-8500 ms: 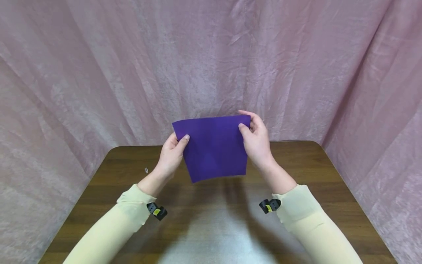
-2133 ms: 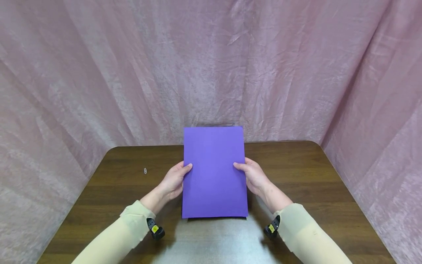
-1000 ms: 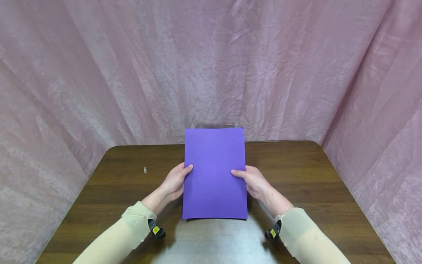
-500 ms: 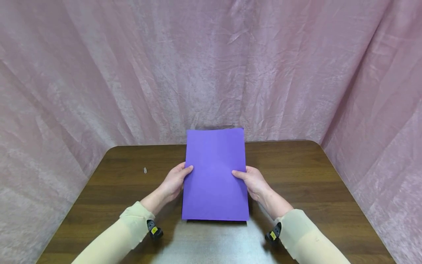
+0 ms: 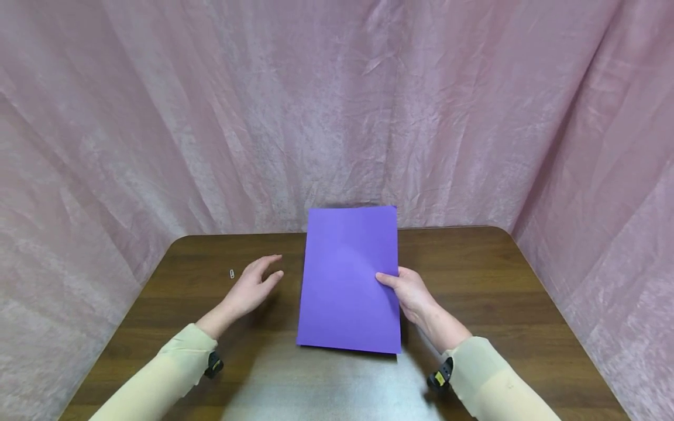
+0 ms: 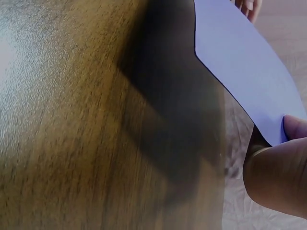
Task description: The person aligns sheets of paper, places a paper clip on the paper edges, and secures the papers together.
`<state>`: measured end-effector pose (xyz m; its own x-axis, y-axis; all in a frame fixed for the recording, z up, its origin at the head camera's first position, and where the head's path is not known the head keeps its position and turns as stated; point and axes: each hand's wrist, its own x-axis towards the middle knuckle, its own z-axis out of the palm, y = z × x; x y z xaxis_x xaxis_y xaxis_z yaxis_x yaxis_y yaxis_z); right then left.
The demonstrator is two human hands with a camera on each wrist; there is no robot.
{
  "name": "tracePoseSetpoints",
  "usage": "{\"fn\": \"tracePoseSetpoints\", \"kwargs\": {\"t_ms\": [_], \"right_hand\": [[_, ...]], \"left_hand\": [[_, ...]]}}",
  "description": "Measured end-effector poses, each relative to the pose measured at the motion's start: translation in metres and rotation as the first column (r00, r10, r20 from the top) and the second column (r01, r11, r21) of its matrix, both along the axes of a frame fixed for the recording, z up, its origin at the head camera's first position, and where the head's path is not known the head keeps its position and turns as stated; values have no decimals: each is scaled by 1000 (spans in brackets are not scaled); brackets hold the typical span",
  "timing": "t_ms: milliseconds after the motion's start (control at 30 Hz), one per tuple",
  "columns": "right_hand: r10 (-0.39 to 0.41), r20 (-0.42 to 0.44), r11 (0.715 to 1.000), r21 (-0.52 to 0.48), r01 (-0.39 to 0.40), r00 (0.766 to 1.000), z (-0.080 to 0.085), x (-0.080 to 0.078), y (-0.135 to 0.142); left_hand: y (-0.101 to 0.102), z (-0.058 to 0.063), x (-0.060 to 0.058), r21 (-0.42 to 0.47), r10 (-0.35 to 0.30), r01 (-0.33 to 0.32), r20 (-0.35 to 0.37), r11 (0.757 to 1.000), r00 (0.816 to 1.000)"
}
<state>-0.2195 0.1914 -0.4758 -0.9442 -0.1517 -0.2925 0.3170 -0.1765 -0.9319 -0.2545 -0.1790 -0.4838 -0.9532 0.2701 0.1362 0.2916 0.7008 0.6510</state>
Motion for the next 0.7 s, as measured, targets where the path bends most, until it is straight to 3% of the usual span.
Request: {"fn": "tracePoseSetpoints", "kwargs": {"t_ms": [167, 267, 500, 700], "right_hand": [[0, -2, 1000, -3, 0, 1000, -1, 0, 2], [1, 0, 1000, 0, -1, 1000, -2, -1, 3], [5, 1, 1000, -2, -5, 1000, -3, 0, 4], [2, 5, 1000, -2, -2, 1000, -5, 0, 7]], "left_hand": [[-33, -7, -4, -226, 33, -59, -120, 972, 992], [-54, -14, -7, -304, 48, -86, -132, 949, 990], [-93, -23, -6, -333, 105, -126, -80, 934, 991], [-109, -26, -2, -345, 116, -133, -70, 929, 991]]}}
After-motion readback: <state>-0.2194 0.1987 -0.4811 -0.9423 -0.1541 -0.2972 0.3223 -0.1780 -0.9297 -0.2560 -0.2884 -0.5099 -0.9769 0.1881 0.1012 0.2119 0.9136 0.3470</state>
